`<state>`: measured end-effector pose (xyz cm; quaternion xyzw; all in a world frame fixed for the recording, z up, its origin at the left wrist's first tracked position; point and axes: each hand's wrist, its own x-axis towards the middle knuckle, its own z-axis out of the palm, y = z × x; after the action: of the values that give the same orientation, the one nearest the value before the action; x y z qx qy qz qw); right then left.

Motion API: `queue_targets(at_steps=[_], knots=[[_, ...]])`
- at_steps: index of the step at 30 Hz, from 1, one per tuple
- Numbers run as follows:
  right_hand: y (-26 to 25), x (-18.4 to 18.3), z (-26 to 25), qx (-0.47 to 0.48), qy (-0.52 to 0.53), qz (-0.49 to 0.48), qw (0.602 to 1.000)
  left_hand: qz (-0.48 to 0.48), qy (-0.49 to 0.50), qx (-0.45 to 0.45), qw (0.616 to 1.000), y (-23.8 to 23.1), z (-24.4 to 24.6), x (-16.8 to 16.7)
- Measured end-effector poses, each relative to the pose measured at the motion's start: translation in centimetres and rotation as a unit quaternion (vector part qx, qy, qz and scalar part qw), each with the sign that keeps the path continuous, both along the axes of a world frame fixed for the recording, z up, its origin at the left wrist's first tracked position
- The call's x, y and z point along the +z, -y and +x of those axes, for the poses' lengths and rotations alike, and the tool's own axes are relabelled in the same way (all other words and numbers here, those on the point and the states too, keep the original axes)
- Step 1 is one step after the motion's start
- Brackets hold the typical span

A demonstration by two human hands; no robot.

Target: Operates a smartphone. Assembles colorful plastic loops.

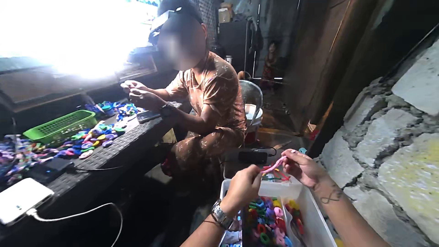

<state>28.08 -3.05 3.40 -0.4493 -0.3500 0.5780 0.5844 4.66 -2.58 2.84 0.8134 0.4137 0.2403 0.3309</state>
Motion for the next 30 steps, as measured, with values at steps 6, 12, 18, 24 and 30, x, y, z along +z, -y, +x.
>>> queue_targets(at_steps=[6,12,18,24,30], knots=[[-0.4,-2.5,-0.1,-0.052,0.520,0.020,0.853,0.002,0.235,0.074,0.969,-0.1,-0.2,-0.2],[3.8,-0.6,-5.7,0.080,0.476,0.259,0.836,-0.137,0.325,-0.032,0.935,0.0,0.5,-0.7],[4.6,-3.0,-8.5,-0.071,0.554,0.374,0.740,-0.181,0.334,-0.057,0.923,0.8,0.9,-1.0],[4.5,-3.5,-8.2,-0.124,0.577,0.352,0.727,-0.126,0.279,-0.087,0.948,0.7,1.1,-0.8],[4.0,-3.1,-7.4,-0.159,0.447,0.312,0.823,-0.093,0.281,-0.082,0.952,0.8,0.9,-0.3]])
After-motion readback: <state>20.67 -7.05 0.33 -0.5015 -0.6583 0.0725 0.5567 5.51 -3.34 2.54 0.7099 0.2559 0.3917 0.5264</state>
